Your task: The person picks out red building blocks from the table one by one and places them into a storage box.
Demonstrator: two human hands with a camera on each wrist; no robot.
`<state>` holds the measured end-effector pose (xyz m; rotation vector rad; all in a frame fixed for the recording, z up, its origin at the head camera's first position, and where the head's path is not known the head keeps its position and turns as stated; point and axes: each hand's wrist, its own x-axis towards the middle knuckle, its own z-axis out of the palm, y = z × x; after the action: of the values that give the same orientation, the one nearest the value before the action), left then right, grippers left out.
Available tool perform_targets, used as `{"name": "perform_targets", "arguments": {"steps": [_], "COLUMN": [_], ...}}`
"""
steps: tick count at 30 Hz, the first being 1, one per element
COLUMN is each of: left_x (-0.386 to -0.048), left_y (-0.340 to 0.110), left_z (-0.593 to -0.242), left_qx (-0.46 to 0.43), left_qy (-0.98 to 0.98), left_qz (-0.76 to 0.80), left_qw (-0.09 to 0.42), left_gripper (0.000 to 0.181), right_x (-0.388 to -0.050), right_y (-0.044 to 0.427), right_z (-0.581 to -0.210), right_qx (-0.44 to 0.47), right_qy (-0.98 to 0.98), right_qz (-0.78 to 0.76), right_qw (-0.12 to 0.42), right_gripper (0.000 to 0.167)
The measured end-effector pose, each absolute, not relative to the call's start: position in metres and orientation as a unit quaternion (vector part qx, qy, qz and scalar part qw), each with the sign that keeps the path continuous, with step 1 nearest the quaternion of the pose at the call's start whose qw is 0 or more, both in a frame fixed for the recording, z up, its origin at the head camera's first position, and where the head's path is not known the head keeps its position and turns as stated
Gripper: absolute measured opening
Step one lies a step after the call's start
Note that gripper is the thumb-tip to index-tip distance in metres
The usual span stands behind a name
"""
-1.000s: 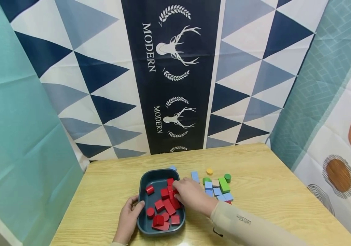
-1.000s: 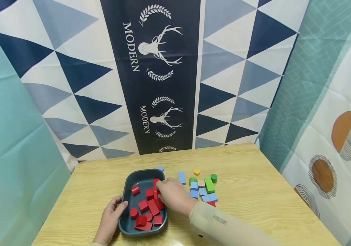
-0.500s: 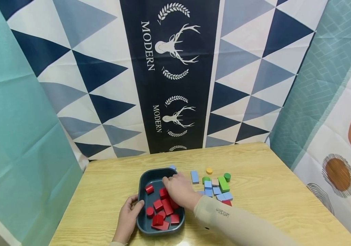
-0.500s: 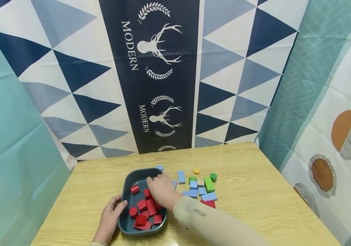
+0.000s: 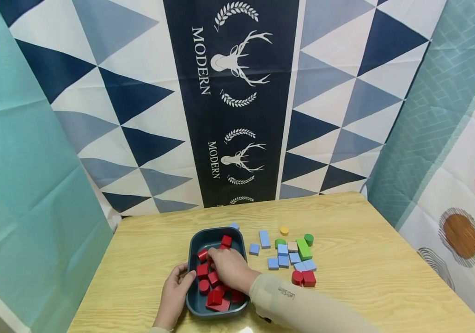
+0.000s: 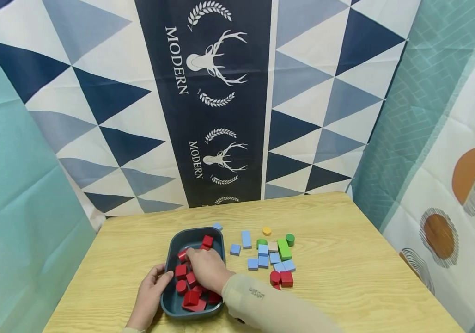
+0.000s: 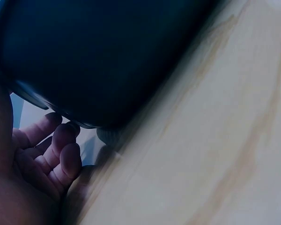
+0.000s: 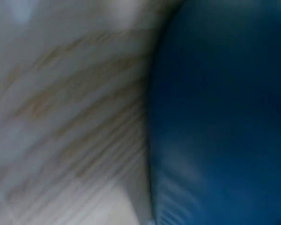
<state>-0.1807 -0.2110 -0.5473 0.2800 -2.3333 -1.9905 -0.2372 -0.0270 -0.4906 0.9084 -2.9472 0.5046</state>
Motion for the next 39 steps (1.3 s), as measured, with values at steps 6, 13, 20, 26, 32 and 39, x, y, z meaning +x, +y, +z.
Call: {"name": "perform_targets", "arguments": {"steps": [6, 13, 20, 26, 32, 39], "left_x": [-0.181, -0.181, -0.182, -0.18, -0.179, -0.179], "left_y": [-0.21, -0.21, -0.208, -0.211, -0.212, -0.21], "left_z": [-0.548, -0.548, -0.546, -0.544, -0.545, -0.546], "left_qx": [0.082, 0.086, 0.1, 0.107, 0.109, 0.103], "left_qy": [-0.759, -0.76, -0.762, -0.765, -0.763, -0.76], "left_qz": [-0.645, -0.644, -0.639, -0.635, -0.637, -0.641], "left_qw": [0.035, 0.034, 0.024, 0.023, 0.027, 0.029], "left_gripper": [0.046, 0.047, 0.05, 0.052, 0.05, 0.05], "right_x": [-0.236, -0.236, -0.254, -0.248, -0.228, -0.216], "right_y": [-0.026, 0.006, 0.11, 0.188, 0.209, 0.208], "right_z": [-0.494, -0.469, -0.443, -0.446, -0.461, -0.478], "right_qx": [0.283, 0.365, 0.251, 0.229, 0.271, 0.35], "right_qy": [-0.941, -0.896, -0.921, -0.944, -0.94, -0.926], "right_qz": [0.187, 0.249, 0.291, 0.237, 0.199, 0.144], "right_qw": [0.011, 0.053, 0.07, -0.001, -0.06, -0.021], "right_gripper": [0.011, 0.018, 0.015, 0.007, 0.01, 0.01]}}
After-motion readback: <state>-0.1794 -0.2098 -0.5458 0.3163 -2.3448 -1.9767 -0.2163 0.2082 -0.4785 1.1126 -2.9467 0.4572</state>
